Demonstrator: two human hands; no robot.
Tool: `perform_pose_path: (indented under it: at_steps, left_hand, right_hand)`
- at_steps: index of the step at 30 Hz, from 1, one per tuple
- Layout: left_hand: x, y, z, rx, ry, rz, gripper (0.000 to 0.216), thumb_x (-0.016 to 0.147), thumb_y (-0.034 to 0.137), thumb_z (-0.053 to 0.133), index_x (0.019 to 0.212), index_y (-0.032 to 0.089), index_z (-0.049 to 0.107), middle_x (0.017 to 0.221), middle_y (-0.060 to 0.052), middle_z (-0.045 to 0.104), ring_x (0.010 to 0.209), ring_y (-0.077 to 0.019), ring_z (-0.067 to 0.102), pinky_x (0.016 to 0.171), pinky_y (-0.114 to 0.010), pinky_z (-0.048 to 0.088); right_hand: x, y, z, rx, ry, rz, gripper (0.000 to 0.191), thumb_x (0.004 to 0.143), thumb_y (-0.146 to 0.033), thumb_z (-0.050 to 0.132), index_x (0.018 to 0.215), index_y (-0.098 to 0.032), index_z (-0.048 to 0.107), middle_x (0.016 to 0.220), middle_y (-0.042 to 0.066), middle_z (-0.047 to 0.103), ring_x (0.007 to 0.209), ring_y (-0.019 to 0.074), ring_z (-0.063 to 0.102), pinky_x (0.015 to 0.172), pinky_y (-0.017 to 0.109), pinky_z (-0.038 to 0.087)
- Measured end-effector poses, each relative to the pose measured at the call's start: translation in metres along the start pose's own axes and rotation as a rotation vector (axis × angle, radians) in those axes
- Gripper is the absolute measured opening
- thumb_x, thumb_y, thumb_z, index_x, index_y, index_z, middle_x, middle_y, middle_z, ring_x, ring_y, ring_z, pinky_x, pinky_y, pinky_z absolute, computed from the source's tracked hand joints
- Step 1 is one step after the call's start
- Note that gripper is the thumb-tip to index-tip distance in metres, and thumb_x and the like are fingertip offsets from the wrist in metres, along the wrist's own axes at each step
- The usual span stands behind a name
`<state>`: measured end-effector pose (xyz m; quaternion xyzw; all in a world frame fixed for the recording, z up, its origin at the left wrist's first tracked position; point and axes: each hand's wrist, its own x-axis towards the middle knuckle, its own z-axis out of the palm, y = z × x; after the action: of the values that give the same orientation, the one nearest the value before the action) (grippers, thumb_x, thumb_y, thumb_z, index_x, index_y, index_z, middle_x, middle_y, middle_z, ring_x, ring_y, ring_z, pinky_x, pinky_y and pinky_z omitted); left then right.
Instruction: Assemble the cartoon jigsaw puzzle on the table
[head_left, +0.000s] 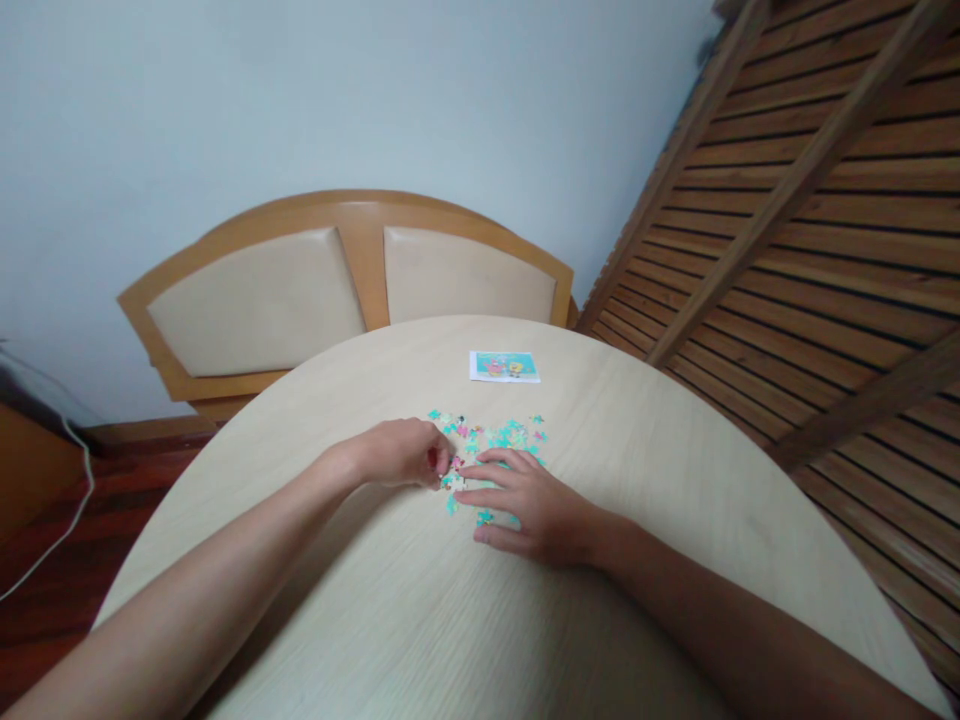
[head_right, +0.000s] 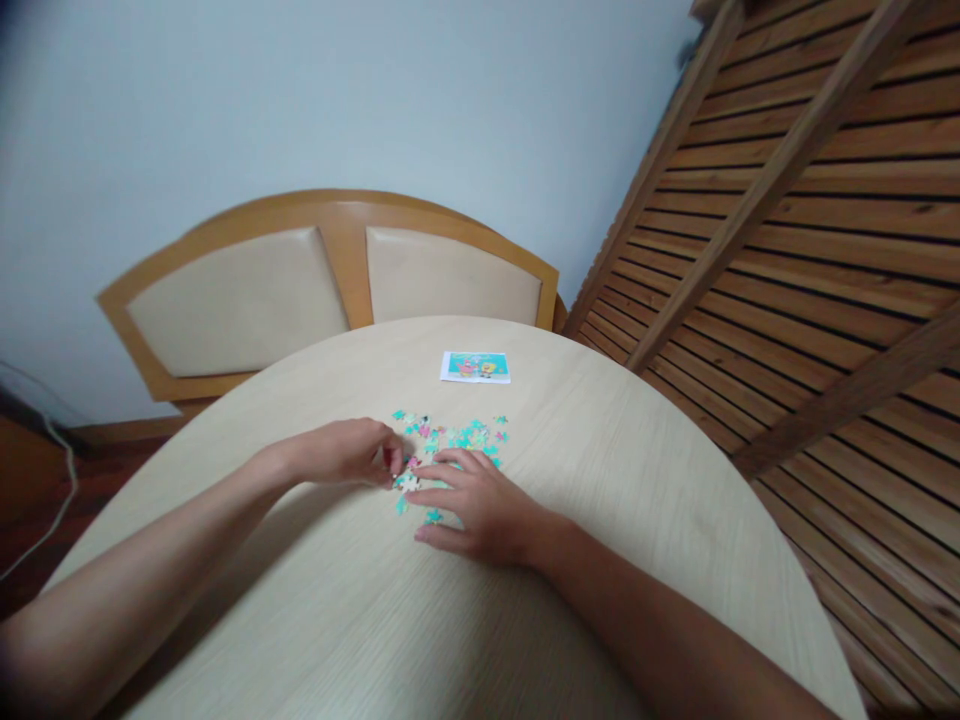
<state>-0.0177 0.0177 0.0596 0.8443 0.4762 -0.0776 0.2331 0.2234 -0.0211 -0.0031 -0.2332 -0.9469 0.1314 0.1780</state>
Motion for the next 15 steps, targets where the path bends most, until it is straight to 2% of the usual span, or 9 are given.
perform_pose_path:
  at_steps: [6, 11, 13, 15]
  left_hand:
    - [-0.001, 0.002, -0.001, -0.009, 0.002, -0.022, 0.013, 0.076, 0.019, 0.071, 0.088, 0.022, 0.075, 0.079, 0.002, 0.073, 0.070, -0.0136, 0.061, 0.058, -0.021, 0.035]
    - [-0.002, -0.007, -0.002, -0.193, -0.036, 0.120, 0.009, 0.077, 0.023, 0.066, 0.082, 0.017, 0.070, 0.070, 0.002, 0.066, 0.063, -0.0117, 0.055, 0.057, -0.020, 0.037]
    - [0.000, -0.013, -0.003, -0.233, 0.004, 0.148, 0.011, 0.078, 0.026, 0.064, 0.082, 0.017, 0.068, 0.070, 0.002, 0.066, 0.062, -0.0115, 0.054, 0.057, -0.020, 0.038]
    - [0.002, -0.018, -0.002, -0.191, 0.110, 0.133, 0.012, 0.079, 0.027, 0.061, 0.083, 0.017, 0.068, 0.072, 0.001, 0.067, 0.062, -0.0116, 0.054, 0.057, -0.020, 0.036]
  right_hand:
    - [0.000, 0.004, 0.000, 0.039, 0.034, -0.044, 0.039, 0.092, -0.041, 0.064, 0.127, -0.022, 0.067, 0.139, 0.010, 0.061, 0.131, 0.0293, 0.047, 0.111, 0.051, 0.037]
    - [0.002, 0.002, -0.003, 0.105, 0.066, -0.080, 0.038, 0.091, -0.039, 0.065, 0.123, -0.019, 0.068, 0.127, 0.011, 0.068, 0.125, 0.0271, 0.052, 0.110, 0.048, 0.038]
    - [0.002, 0.001, -0.004, 0.131, 0.067, -0.098, 0.037, 0.091, -0.039, 0.066, 0.122, -0.019, 0.068, 0.124, 0.010, 0.070, 0.123, 0.0263, 0.053, 0.110, 0.047, 0.038]
    - [0.003, 0.001, -0.004, 0.146, 0.077, -0.102, 0.038, 0.091, -0.039, 0.066, 0.123, -0.020, 0.068, 0.123, 0.010, 0.070, 0.121, 0.0252, 0.055, 0.110, 0.046, 0.038]
